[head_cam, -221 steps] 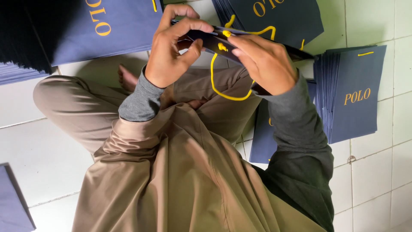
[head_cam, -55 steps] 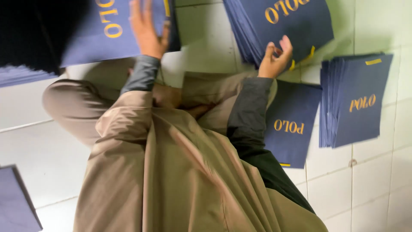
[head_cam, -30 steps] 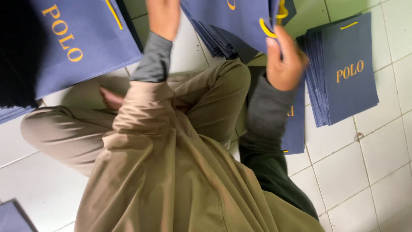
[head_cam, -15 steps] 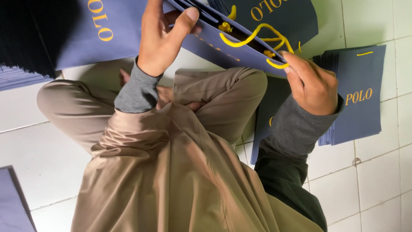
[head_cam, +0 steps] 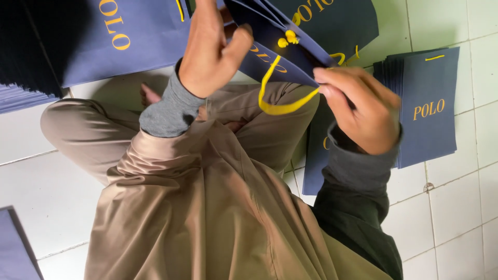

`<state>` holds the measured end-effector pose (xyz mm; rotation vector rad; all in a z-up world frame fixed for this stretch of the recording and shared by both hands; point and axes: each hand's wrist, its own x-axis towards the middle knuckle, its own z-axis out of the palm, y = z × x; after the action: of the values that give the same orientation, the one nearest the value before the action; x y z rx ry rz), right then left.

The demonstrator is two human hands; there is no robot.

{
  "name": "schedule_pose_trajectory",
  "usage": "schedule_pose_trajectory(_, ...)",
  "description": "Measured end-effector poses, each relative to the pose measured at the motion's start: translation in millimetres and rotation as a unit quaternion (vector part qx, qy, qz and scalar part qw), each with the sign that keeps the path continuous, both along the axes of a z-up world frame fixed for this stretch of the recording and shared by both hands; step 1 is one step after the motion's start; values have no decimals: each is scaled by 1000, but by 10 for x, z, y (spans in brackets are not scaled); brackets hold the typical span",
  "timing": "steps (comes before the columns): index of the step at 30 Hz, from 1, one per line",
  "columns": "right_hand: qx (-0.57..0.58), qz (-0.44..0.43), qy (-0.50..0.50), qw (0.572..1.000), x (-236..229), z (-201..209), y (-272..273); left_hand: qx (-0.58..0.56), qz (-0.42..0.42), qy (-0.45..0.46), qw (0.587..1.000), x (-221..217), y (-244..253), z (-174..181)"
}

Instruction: Tucking pre-attached rope handles into paper shopping bags and restacking them.

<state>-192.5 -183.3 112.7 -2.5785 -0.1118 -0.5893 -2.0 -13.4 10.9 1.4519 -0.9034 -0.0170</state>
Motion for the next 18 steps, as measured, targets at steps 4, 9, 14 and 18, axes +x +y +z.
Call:
schedule_pose_trajectory(4, -16, 35, -1, 999, 351, -125, -65, -16, -47, -135, 990, -84, 5, 368)
schedule_pose_trajectory(9, -38, 108, -5, 993, 566, -218, -87, -18, -47, -97, 994, -148, -16, 363)
schedule_pose_trajectory(14, 91, 45, -101, 990, 468, -188, -170, 22, 6, -96, 995, -128, 5, 311)
schedule_pose_trajectory(18, 88, 30, -145, 985, 309, -168, -331, 18, 35, -107, 994, -115, 21, 350)
